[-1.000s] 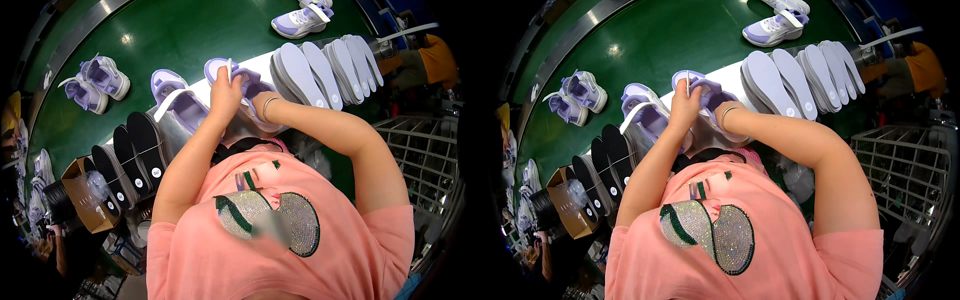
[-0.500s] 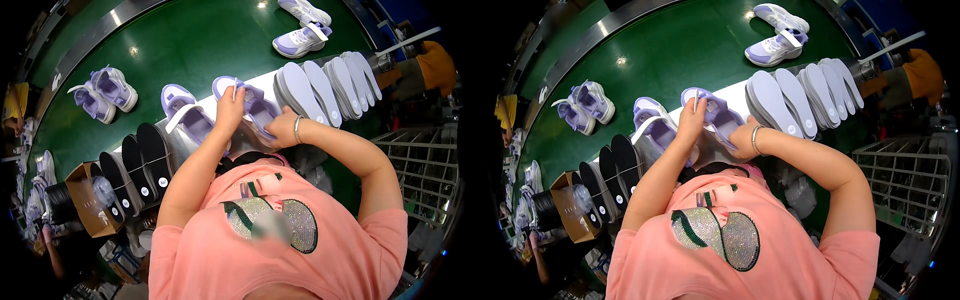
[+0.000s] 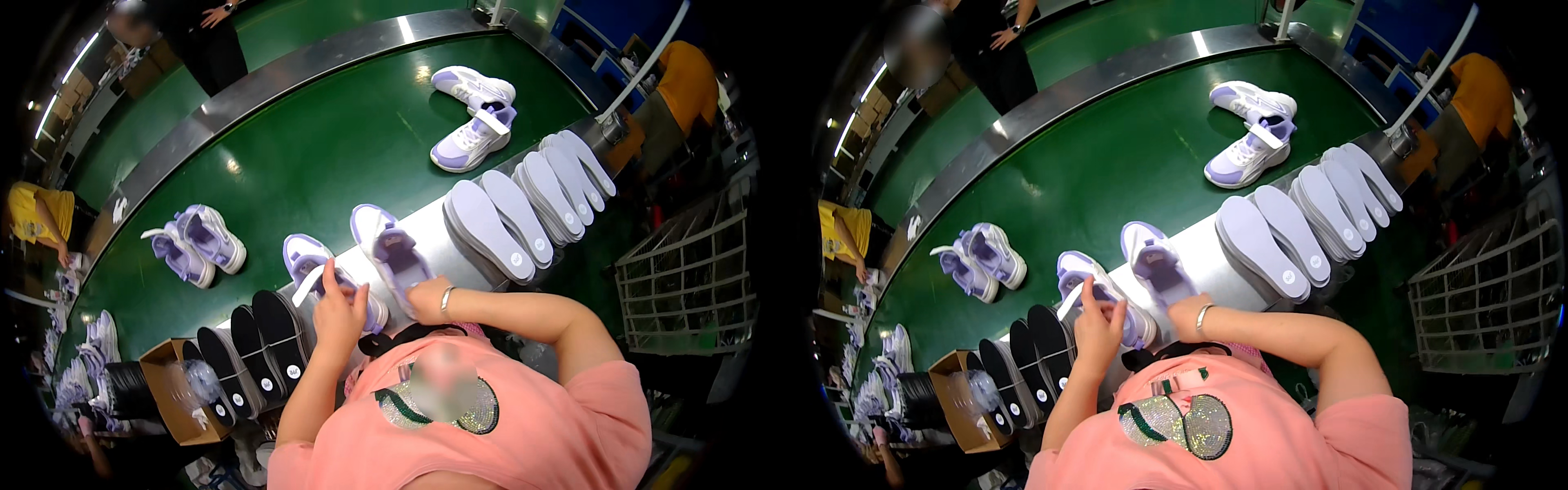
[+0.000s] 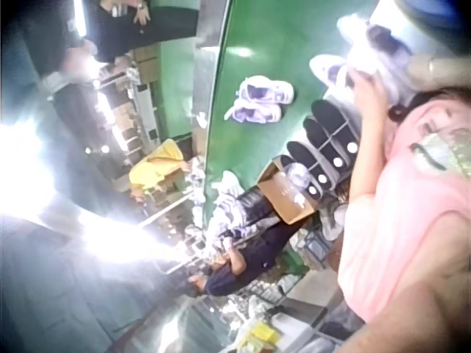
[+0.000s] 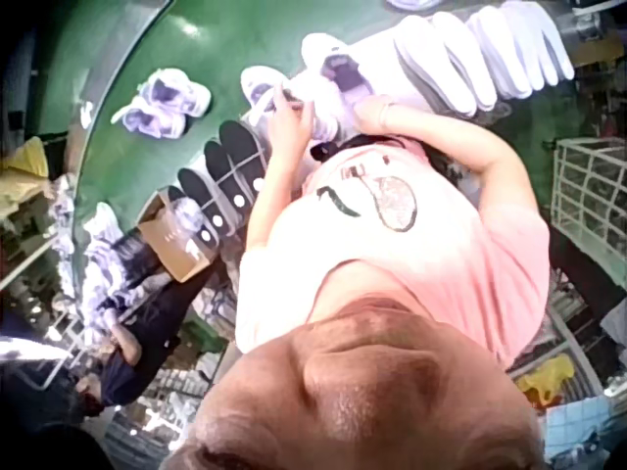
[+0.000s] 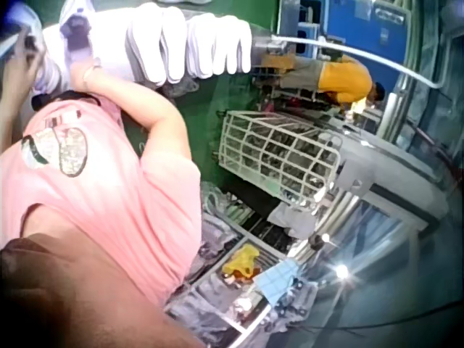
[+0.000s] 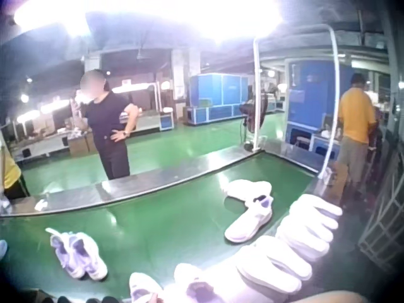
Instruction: The person inserts white insoles into purple and white sneakers on a conveyor belt and then retrieves a stack of white insoles from a shelf.
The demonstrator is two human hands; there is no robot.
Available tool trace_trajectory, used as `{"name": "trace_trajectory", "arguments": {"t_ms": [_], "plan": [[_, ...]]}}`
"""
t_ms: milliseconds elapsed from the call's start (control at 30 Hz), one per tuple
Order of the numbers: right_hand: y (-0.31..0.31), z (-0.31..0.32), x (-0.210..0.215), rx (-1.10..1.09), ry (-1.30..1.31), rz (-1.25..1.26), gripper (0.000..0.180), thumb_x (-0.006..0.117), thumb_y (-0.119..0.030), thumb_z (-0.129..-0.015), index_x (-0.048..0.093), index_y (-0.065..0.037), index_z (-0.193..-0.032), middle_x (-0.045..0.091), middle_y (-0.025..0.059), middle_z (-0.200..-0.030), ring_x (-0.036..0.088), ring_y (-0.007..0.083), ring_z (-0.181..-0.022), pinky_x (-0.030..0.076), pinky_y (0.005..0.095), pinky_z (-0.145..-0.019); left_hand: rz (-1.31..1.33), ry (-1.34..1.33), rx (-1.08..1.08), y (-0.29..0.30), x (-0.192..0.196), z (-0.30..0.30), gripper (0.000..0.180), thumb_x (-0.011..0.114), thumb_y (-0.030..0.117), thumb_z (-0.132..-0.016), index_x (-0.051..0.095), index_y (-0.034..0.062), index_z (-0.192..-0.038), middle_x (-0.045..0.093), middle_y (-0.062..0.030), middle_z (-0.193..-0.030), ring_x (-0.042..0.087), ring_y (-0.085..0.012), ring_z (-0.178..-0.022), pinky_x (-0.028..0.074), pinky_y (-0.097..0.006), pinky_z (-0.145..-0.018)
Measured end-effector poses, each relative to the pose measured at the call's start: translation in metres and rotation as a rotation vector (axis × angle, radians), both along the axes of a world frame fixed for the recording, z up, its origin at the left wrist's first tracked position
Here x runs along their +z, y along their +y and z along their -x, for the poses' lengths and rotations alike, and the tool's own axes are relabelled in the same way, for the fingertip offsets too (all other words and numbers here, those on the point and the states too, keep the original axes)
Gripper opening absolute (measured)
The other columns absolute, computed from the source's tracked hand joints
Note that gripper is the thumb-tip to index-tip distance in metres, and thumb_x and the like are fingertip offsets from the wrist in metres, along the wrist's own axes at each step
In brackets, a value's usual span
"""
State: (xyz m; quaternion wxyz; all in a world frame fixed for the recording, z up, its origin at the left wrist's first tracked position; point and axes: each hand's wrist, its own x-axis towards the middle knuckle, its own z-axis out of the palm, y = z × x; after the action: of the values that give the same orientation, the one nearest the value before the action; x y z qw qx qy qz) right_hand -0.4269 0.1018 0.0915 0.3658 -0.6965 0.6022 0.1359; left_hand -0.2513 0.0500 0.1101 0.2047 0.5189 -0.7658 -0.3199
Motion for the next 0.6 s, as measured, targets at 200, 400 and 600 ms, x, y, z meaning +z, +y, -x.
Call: {"name": "trace_trajectory", "arguments": {"t_ms": [200,400,600], "plan": [[-0.025,-0.021,0.020,0.070,-0.183,0.039,0.031,0.055,-0.027,-0.073,0.056,-0.004,-0.094,0.060,0.0157,-0.092,0.057,0.0298,-0.086,0.037,0.0462,-0.080,-0.126,-0.405,0.028,-0.016,-0.019,0.018,0.090,0.055,0.043,-0.073,0.003,0.0004,-0.132,0.058,-0.0242,-0.068,0.058,-0.0410,-0.066,0.045,-0.046,-0.060],[-0.059,0.086,0.027,-0.146,-0.566,0.901,0.029,0.059,-0.014,-0.071,0.055,-0.006,-0.098,0.054,0.0114,-0.102,0.049,0.0283,-0.096,0.037,0.0382,-0.085,0.072,-0.350,0.150,-0.077,-0.046,0.005,0.069,0.050,0.024,-0.071,0.021,-0.0068,-0.127,0.058,-0.0249,-0.068,0.057,-0.0396,-0.063,0.045,-0.046,-0.060],[-0.109,0.257,0.016,-0.624,-0.029,1.052,0.024,0.055,-0.009,-0.073,0.057,-0.003,-0.096,0.057,0.0154,-0.096,0.052,0.0308,-0.092,0.041,0.0349,-0.083,0.147,-0.267,0.350,-0.167,-0.008,0.020,0.078,0.053,0.016,-0.074,0.004,0.0049,-0.134,0.057,-0.0265,-0.083,0.057,-0.0401,-0.074,0.044,-0.044,-0.067]]}}
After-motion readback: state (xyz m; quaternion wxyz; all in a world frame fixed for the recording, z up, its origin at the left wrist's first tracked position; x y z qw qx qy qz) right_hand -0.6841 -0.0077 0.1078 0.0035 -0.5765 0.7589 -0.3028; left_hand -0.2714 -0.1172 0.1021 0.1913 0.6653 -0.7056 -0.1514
